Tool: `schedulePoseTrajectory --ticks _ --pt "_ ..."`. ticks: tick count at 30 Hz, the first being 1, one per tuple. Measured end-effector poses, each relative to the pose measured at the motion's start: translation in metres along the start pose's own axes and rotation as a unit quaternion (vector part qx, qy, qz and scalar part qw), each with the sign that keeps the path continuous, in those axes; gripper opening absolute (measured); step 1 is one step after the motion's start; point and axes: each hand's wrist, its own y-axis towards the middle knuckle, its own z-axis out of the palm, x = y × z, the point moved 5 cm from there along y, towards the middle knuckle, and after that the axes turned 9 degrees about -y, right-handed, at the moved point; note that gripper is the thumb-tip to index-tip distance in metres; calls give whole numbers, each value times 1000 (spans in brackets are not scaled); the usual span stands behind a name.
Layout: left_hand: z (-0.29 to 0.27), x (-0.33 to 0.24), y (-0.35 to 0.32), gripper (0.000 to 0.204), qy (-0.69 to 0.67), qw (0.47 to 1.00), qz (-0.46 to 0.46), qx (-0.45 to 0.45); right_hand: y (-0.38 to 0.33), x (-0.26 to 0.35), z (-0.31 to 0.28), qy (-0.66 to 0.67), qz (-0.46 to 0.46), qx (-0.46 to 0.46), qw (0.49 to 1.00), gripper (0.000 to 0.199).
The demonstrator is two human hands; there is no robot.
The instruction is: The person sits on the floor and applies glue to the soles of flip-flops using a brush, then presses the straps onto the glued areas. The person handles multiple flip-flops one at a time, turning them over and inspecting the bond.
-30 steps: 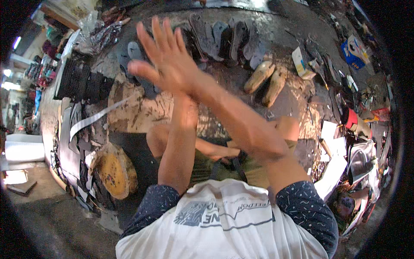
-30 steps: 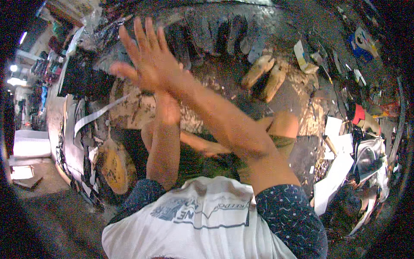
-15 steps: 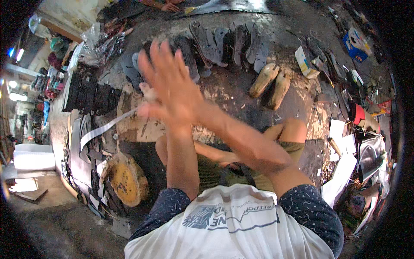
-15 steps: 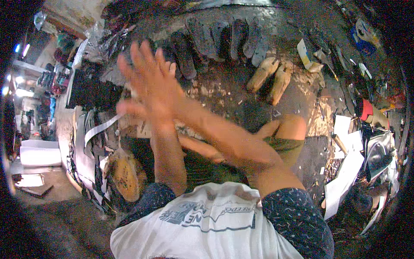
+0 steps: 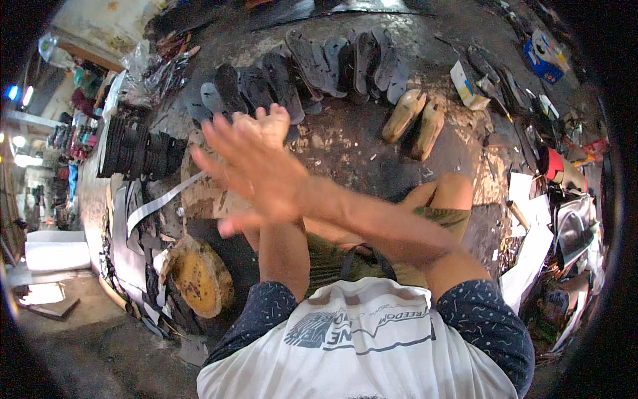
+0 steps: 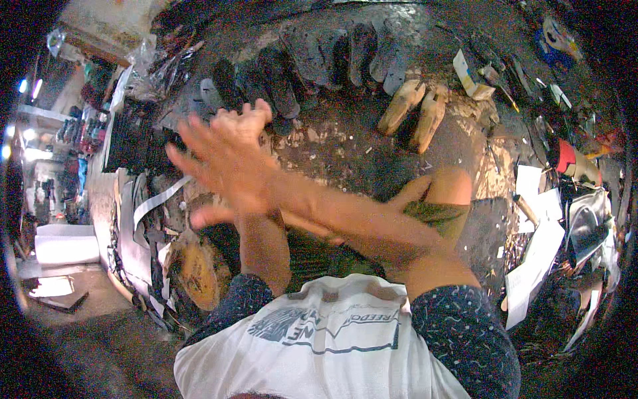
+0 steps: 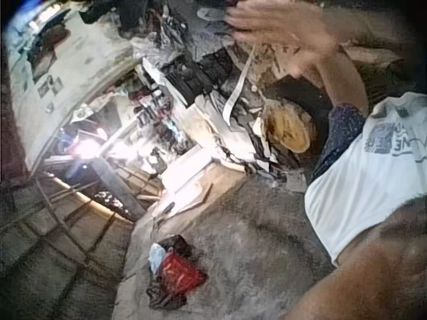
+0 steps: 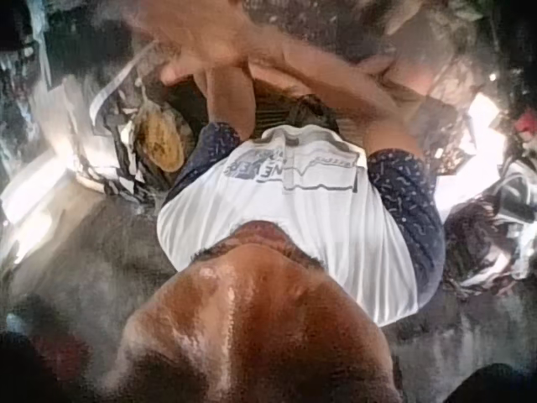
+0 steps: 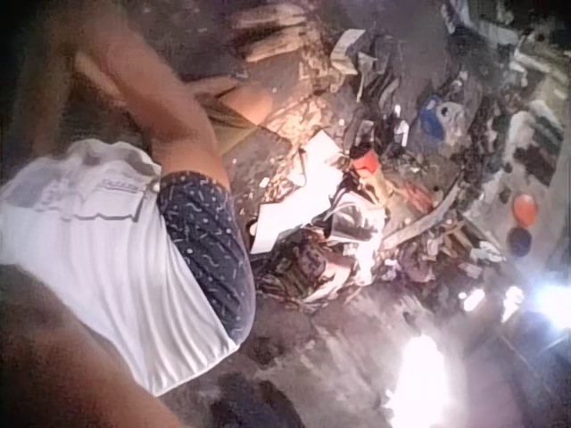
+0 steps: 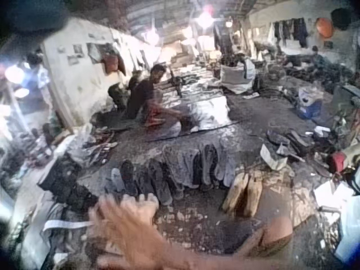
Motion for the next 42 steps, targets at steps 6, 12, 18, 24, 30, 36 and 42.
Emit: schedulePoseTrajectory --ticks 6,12,18,24,30,36,42 --pt "7 5 -3 72 10 999 22 -46 -4 -8 -4 -16 13 -53 998 116" --pt "-28 22 -21 68 133 973 52 181 36 -60 -8 -85 71 -141 984 109" --pt "14 1 -2 65 -30 997 32 -57 -20 6 4 26 -1 -22 999 113" --pt "21 44 -47 70 20 998 -39 -44 12 -56 -8 -83 54 -36 994 109" --pt "-10 52 -78 76 65 980 -70 172 27 -80 -5 -69 90 -98 989 106" --pt "20 31 -36 80 71 997 -21 25 -41 21 9 0 -30 -17 999 106" --pt "42 26 -41 87 92 985 -93 112 -10 0 5 -49 32 -46 997 96"
